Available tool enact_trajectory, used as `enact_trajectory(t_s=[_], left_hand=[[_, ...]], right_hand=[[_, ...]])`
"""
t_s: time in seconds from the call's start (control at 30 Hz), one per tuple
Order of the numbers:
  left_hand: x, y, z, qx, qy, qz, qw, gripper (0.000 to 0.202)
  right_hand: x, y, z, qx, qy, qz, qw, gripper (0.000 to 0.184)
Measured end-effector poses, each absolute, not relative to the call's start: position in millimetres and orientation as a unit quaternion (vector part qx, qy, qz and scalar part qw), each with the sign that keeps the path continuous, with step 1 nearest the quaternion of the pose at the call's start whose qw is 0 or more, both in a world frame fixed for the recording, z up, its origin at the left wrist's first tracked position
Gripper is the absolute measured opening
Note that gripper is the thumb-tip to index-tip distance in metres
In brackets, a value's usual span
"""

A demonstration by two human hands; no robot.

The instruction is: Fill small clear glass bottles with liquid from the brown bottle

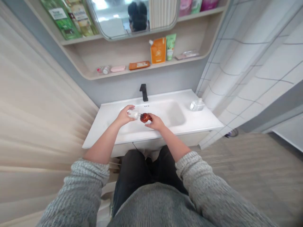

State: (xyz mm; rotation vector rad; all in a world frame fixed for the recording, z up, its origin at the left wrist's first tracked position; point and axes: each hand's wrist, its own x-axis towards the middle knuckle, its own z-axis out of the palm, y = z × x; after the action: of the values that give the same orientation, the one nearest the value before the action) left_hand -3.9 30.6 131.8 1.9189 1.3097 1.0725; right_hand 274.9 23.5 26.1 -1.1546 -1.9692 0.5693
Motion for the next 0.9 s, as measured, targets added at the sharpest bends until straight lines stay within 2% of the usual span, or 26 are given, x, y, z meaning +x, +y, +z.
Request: enact_trajectory(t_s=[0.9], left_hand=[[9.0, 33.5, 170.3, 0.788, 0.477, 0.32, 0.222, 0.085]], right_hand=[[274.3, 22.8, 23.8, -0.44, -0.756, 0.239, 0.42, 0.088]])
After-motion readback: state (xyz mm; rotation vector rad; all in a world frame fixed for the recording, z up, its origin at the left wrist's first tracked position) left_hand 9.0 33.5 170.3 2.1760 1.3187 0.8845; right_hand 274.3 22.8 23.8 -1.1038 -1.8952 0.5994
